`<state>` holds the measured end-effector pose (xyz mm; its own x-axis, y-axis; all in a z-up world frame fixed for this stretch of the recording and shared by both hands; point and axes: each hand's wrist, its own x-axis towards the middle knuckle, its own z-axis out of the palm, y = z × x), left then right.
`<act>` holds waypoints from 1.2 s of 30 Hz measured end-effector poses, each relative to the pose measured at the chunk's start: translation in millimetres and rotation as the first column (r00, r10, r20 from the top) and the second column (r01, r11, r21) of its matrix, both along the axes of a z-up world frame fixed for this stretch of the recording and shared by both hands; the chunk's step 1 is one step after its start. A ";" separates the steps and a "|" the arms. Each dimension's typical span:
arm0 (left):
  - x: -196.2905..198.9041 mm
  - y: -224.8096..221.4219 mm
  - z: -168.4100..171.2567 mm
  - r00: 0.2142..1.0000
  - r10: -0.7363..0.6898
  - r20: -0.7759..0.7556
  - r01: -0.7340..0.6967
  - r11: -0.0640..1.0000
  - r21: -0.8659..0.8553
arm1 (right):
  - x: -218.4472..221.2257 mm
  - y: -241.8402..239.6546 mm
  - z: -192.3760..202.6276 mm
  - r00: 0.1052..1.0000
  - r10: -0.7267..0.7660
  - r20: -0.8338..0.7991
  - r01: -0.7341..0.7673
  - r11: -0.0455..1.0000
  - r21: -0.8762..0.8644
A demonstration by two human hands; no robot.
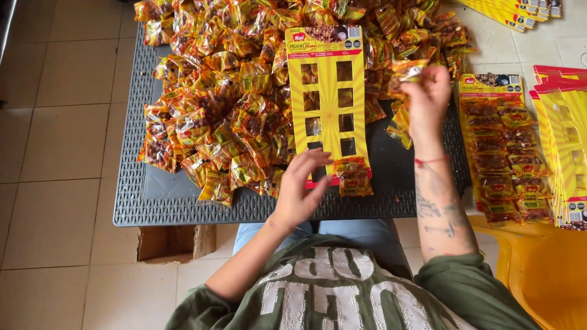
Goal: The person attaches snack packets to a yellow cardboard display rack by inserting their edges into slots, then places the finished rack onto a stack.
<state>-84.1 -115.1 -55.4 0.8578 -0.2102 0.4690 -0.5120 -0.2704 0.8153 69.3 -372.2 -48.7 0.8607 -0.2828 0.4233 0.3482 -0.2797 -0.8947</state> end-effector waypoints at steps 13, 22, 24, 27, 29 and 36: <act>42.4 -21.1 16.6 0.846 -0.295 -0.443 -0.042 0.792 -0.609 | -121.3 55.3 18.5 0.975 0.171 -0.144 -0.151 0.978 0.140; 24.5 -10.1 21.6 0.829 -0.296 -0.475 -0.052 0.805 -0.591 | -131.6 50.6 30.1 0.987 0.146 -0.067 -0.154 0.979 -0.137; 21.5 -0.6 17.9 0.847 -0.267 -0.460 -0.002 0.863 -0.505 | -126.9 42.3 32.8 0.972 0.210 -0.101 -0.224 0.963 -0.150; 16.8 4.6 26.9 0.897 -0.250 -0.364 0.112 0.926 -0.361 | -128.2 49.4 50.9 0.892 0.407 -0.194 -0.440 0.881 -0.174; 6.5 4.3 29.1 0.915 -0.262 -0.306 0.167 0.938 -0.305 | -135.5 58.2 55.7 0.804 0.530 -0.270 -0.581 0.796 -0.167; -6.5 20.2 -10.5 0.903 -0.075 -0.422 0.090 0.996 0.016 | -142.0 60.8 28.2 0.624 0.565 -0.540 -0.626 0.775 0.087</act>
<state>-90.5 -94.9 -65.9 0.9526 -0.2984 0.0598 -0.1454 -0.2735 0.9508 -72.7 -311.4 -20.6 0.9119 0.3876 -0.1351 -0.0260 -0.2738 -0.9614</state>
